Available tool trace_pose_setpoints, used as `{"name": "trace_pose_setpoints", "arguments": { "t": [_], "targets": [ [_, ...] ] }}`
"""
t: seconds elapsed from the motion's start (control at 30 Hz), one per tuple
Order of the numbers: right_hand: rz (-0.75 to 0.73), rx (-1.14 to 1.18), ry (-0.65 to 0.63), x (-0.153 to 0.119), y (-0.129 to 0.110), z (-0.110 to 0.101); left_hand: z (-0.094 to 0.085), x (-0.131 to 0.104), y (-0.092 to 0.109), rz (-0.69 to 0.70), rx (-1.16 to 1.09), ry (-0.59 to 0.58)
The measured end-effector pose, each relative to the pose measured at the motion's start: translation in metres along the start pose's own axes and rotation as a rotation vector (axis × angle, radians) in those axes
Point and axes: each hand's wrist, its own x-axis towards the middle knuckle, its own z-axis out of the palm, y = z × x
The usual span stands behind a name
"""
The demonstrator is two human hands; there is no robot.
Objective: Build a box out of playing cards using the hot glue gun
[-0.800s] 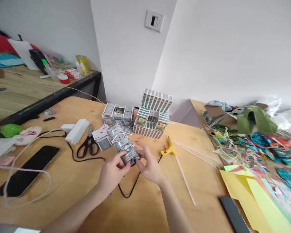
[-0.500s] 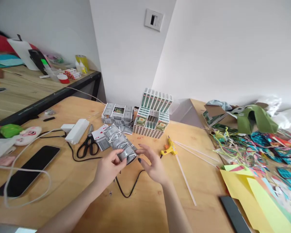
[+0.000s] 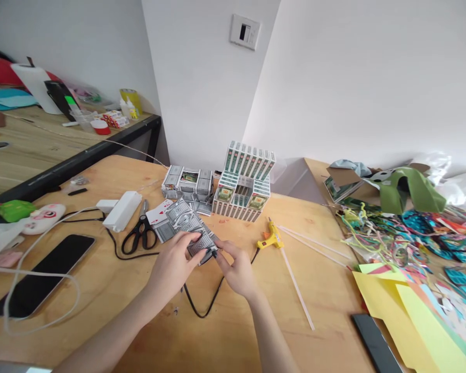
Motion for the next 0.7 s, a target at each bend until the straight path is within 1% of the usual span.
{"name": "trace_pose_setpoints", "arguments": {
  "t": [0.1, 0.27, 0.37, 0.4, 0.43, 0.47, 0.5, 0.53, 0.57, 0.63, 0.7],
  "targets": [
    [-0.019, -0.021, 0.013, 0.001, -0.004, 0.001, -0.003, 0.004, 0.000, 0.011, 0.021, -0.070],
    [-0.025, -0.055, 0.029, 0.004, -0.009, 0.005, -0.013, 0.010, -0.001, 0.067, 0.019, -0.170],
    [-0.024, -0.012, -0.016, 0.002, -0.003, 0.004, -0.019, 0.010, -0.001, 0.077, 0.064, -0.221],
    [0.019, -0.004, -0.010, 0.001, 0.002, 0.002, -0.020, 0.009, -0.001, 0.081, 0.081, -0.238],
    [0.088, -0.008, 0.017, -0.002, 0.009, -0.002, -0.021, 0.008, -0.001, 0.089, 0.097, -0.254],
    [0.195, -0.037, 0.088, -0.004, 0.017, -0.006, -0.021, 0.007, -0.002, 0.100, 0.112, -0.264],
    [0.376, -0.142, 0.235, -0.007, 0.026, -0.012, -0.021, 0.006, -0.003, 0.111, 0.129, -0.269],
    [0.489, -0.219, 0.330, -0.010, 0.036, -0.019, -0.021, 0.006, -0.004, 0.121, 0.151, -0.271],
    [0.574, -0.281, 0.396, -0.012, 0.046, -0.027, -0.020, 0.005, -0.005, 0.133, 0.179, -0.275],
    [0.765, -0.421, 0.484, -0.013, 0.065, -0.044, -0.017, 0.005, -0.009, 0.166, 0.245, -0.283],
    [0.934, -0.528, 0.502, -0.009, 0.079, -0.059, -0.015, 0.004, -0.011, 0.219, 0.310, -0.276]
  ]
}}
